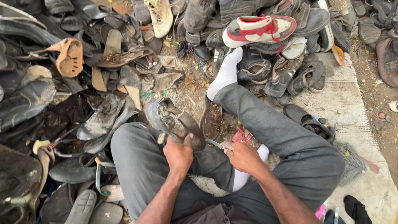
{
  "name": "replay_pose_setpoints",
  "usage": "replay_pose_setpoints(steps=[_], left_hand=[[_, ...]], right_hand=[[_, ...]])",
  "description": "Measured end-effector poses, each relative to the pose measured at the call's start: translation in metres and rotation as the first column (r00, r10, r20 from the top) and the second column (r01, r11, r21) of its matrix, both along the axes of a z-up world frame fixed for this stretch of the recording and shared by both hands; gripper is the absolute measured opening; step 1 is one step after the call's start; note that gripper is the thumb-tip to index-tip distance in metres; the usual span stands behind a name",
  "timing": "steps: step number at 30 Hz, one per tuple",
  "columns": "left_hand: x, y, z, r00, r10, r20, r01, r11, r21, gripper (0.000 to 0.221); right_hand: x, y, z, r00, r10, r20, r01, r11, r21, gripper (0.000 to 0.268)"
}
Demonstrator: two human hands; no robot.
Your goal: The person sits on the ground and uses a small knife to scrape residue and dirt off the bottom of a shoe sole.
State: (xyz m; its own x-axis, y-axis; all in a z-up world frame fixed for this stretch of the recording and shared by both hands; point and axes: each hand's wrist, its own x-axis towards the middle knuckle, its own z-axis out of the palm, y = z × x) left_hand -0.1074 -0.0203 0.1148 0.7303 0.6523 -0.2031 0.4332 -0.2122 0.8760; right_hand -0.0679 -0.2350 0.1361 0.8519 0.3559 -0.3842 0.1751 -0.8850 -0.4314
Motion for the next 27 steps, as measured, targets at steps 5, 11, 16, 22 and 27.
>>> replay_pose_setpoints(steps=[5, 11, 16, 22, 27], left_hand=[[-0.007, -0.005, -0.007, 0.995, -0.033, 0.091, 0.016, 0.983, 0.182, 0.032], [-0.006, 0.004, -0.003, 0.995, -0.004, 0.100, -0.012, 0.988, 0.151, 0.028], [0.002, 0.019, 0.007, 0.978, 0.169, 0.124, -0.163, 0.985, -0.051, 0.027], [-0.003, -0.001, 0.003, 0.983, 0.115, 0.145, -0.110, 0.993, -0.040, 0.025], [-0.006, 0.016, -0.013, 0.933, 0.246, 0.263, -0.152, 0.931, -0.331, 0.014]], right_hand=[[0.020, 0.028, -0.032, 0.998, 0.038, -0.045, -0.032, 0.991, 0.127, 0.026], [0.025, 0.049, -0.021, 0.996, 0.081, -0.034, -0.081, 0.997, -0.004, 0.026], [-0.005, -0.027, 0.018, 1.000, 0.000, 0.031, 0.000, 1.000, 0.005, 0.036], [0.012, 0.008, -0.016, 0.982, -0.179, 0.064, 0.169, 0.977, 0.133, 0.037], [-0.010, 0.067, -0.044, 0.988, -0.145, 0.055, 0.130, 0.968, 0.216, 0.044]])
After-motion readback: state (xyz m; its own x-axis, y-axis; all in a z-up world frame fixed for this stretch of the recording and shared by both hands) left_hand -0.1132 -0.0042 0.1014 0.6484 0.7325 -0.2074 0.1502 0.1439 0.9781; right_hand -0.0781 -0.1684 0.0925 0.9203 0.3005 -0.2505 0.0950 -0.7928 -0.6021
